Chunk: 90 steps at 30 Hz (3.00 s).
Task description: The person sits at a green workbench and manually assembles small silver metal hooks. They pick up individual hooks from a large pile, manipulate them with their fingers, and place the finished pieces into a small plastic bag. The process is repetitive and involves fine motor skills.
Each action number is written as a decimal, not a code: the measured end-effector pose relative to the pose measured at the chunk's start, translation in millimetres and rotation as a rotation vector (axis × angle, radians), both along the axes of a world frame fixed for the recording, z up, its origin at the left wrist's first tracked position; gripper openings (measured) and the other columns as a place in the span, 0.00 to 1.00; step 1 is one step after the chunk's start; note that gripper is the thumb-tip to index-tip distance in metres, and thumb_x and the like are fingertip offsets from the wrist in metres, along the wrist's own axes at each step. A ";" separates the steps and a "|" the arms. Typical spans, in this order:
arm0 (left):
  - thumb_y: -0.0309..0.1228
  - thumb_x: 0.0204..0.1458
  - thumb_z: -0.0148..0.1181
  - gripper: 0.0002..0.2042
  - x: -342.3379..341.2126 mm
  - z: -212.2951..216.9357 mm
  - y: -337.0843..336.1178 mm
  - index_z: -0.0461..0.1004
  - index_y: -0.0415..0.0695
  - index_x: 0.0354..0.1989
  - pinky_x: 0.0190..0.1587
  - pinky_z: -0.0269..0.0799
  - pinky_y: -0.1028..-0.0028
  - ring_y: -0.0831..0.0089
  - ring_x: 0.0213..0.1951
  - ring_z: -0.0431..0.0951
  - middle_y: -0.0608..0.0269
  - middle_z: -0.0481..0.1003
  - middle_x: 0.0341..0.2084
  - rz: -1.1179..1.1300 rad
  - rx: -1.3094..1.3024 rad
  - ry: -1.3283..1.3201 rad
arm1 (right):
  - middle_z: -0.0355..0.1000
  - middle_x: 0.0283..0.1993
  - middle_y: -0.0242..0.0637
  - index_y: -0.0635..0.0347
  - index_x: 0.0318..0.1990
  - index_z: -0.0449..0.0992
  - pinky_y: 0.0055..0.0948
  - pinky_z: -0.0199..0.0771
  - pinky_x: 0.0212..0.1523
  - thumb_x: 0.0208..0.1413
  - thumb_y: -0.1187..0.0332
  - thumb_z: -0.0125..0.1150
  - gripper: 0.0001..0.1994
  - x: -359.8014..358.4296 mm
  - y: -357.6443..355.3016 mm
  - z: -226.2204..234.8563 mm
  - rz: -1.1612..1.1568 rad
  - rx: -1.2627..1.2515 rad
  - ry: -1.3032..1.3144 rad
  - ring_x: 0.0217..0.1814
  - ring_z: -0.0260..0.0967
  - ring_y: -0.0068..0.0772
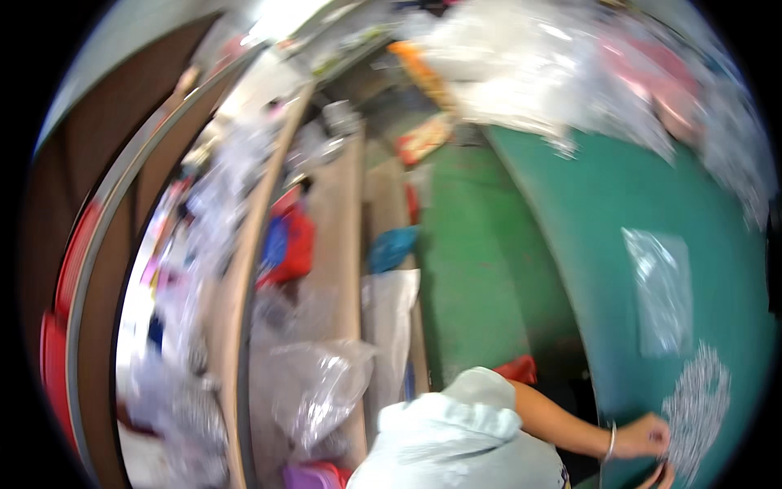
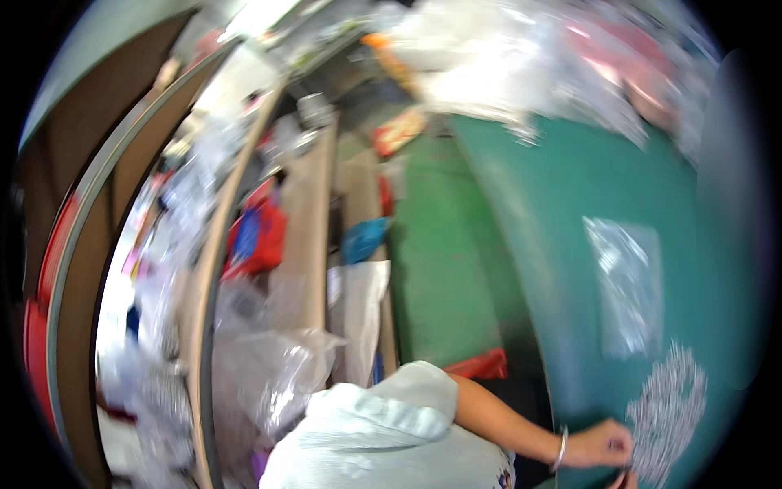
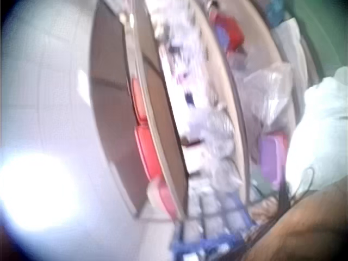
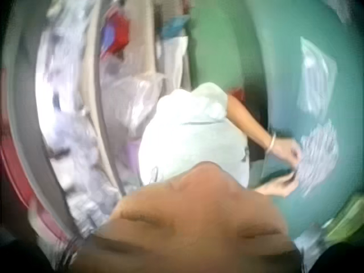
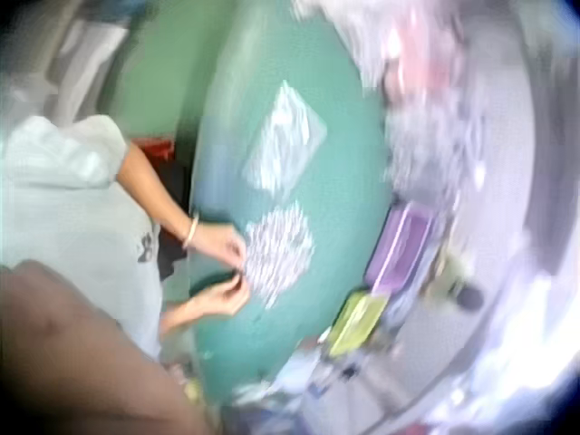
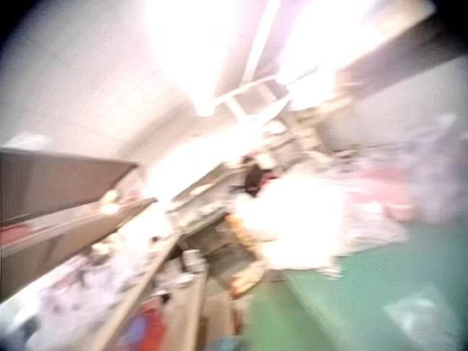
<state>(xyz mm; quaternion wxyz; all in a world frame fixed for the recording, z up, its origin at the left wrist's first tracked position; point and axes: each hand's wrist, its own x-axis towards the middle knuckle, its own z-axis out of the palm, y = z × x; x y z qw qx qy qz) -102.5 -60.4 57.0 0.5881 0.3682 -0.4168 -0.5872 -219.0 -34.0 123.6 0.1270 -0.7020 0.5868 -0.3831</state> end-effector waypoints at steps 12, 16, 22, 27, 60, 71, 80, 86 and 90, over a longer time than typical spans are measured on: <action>0.33 0.42 0.65 0.10 12.2 22.3 -8.6 0.77 0.39 0.29 0.28 0.70 0.77 0.78 0.26 0.74 0.62 0.77 0.25 -0.021 0.077 0.045 | 0.70 0.37 0.51 0.76 0.37 0.71 0.32 0.66 0.46 0.52 0.70 0.54 0.12 8.5 -16.1 10.9 0.172 0.231 -0.265 0.40 0.67 0.39; 0.31 0.43 0.64 0.09 17.0 24.3 -8.4 0.76 0.37 0.29 0.32 0.72 0.75 0.76 0.30 0.75 0.59 0.77 0.26 -0.055 0.030 0.069 | 0.70 0.37 0.51 0.75 0.38 0.71 0.31 0.67 0.46 0.51 0.72 0.54 0.12 9.2 -15.5 17.2 0.159 0.283 -0.321 0.41 0.67 0.38; 0.27 0.44 0.63 0.07 -2.8 15.7 3.7 0.75 0.36 0.29 0.35 0.72 0.74 0.74 0.33 0.76 0.57 0.77 0.27 -0.014 -0.190 0.066 | 0.71 0.37 0.50 0.74 0.38 0.72 0.31 0.67 0.44 0.52 0.71 0.55 0.12 2.1 -1.1 26.4 0.182 0.257 -0.324 0.39 0.68 0.40; 0.28 0.44 0.63 0.10 -10.4 8.6 1.3 0.76 0.39 0.34 0.37 0.72 0.73 0.71 0.36 0.76 0.56 0.77 0.31 -0.210 -0.234 0.036 | 0.72 0.37 0.49 0.73 0.37 0.73 0.31 0.68 0.43 0.53 0.70 0.56 0.11 0.5 26.6 35.5 0.183 0.125 -0.343 0.37 0.69 0.42; 0.09 0.40 0.55 0.11 24.0 109.3 42.8 0.72 0.31 0.33 0.29 0.62 0.83 0.84 0.24 0.63 0.55 0.71 0.33 -0.289 0.061 0.018 | 0.71 0.31 0.42 0.70 0.31 0.72 0.28 0.65 0.36 0.42 0.85 0.59 0.07 4.5 39.4 44.7 0.089 0.088 -0.934 0.36 0.64 0.33; 0.09 0.40 0.55 0.10 23.3 108.8 37.4 0.72 0.31 0.32 0.30 0.63 0.82 0.84 0.24 0.64 0.55 0.71 0.32 -0.287 0.034 -0.024 | 0.70 0.32 0.41 0.70 0.31 0.72 0.28 0.64 0.37 0.42 0.83 0.59 0.06 1.5 36.8 38.3 0.108 0.076 -0.878 0.36 0.64 0.34; 0.22 0.50 0.55 0.05 29.6 94.2 29.8 0.73 0.36 0.35 0.29 0.60 0.83 0.84 0.26 0.64 0.65 0.71 0.28 -0.554 0.608 0.388 | 0.69 0.31 0.40 0.69 0.31 0.73 0.28 0.63 0.37 0.42 0.83 0.59 0.06 3.1 36.1 36.7 0.044 0.140 -0.859 0.36 0.63 0.33; 0.29 0.53 0.52 0.10 29.9 91.1 26.9 0.70 0.36 0.39 0.28 0.56 0.83 0.84 0.25 0.60 0.68 0.67 0.25 -0.690 0.760 0.600 | 0.69 0.31 0.39 0.69 0.30 0.73 0.27 0.63 0.37 0.41 0.84 0.58 0.06 2.6 34.1 35.9 0.040 0.140 -0.826 0.35 0.63 0.32; 0.31 0.55 0.50 0.11 30.9 86.8 25.8 0.69 0.35 0.40 0.29 0.57 0.83 0.84 0.26 0.58 0.68 0.66 0.27 -0.757 0.820 0.697 | 0.69 0.31 0.39 0.69 0.30 0.73 0.27 0.63 0.37 0.41 0.85 0.57 0.06 2.5 32.7 35.8 0.036 0.163 -0.819 0.35 0.63 0.31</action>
